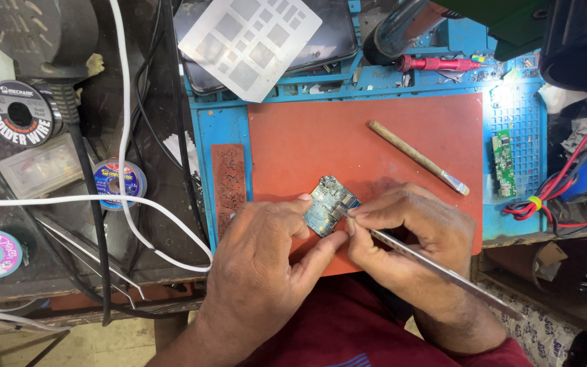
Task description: The person uses a metal pick tool to scrape and clean a small blue circuit board on a red mat. They then switch to a soldering iron to work on the same board, applying heat to specific areas. The workspace contains various electronics repair tools and components.
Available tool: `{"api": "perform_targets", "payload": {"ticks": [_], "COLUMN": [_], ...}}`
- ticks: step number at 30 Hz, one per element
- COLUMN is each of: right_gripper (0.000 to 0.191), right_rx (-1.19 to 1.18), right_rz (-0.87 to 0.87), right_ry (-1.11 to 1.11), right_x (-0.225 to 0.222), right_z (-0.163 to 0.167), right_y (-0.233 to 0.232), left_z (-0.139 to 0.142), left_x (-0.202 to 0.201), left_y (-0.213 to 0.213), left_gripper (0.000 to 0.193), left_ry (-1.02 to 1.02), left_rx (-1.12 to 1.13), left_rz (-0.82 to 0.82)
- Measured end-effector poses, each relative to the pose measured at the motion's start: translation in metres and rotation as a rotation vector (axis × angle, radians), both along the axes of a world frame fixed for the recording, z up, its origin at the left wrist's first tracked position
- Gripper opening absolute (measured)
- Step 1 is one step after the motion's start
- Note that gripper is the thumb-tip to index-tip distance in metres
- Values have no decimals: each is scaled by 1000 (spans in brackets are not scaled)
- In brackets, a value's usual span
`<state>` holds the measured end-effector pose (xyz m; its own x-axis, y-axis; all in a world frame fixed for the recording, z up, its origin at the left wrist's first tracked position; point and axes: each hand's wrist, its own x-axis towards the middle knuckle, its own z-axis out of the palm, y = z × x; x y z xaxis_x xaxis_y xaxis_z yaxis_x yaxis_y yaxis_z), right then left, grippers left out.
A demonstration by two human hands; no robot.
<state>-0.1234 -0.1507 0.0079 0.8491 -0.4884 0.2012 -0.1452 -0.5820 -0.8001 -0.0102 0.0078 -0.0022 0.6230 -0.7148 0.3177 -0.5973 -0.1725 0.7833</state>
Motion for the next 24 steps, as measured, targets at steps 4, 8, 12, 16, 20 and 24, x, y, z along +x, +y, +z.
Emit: {"api": "perform_targets", "payload": {"ticks": [4,8,12,16,20,24], "right_gripper": [18,17,18,17,17,21], "right_rx": [-1,110,358,377,301,365], "right_rz": [-7,-56,-136,-127,-87,-98], "right_ry": [-11,-101,-211,-194,-124,-131], "right_x": [-2,-9,-26,-39,-50,-52], "right_z": [-1,-5,-7,-12,-13,-13], "right_y": [-1,-3,-4,-12,-18,-16], "left_z": [-1,-2,5,20,26,24], "left_x": [0,0,-1,6,22,29], "left_y": [0,1,0,-2,-8,-11], "left_gripper": [45,46,51,67,78,86], "left_ry": [-25,-34,-69,-170,-164,-203], "left_rx": [-22,-18,51,73,101,171], "left_rz": [-1,-4,26,-53,-252,-266]}}
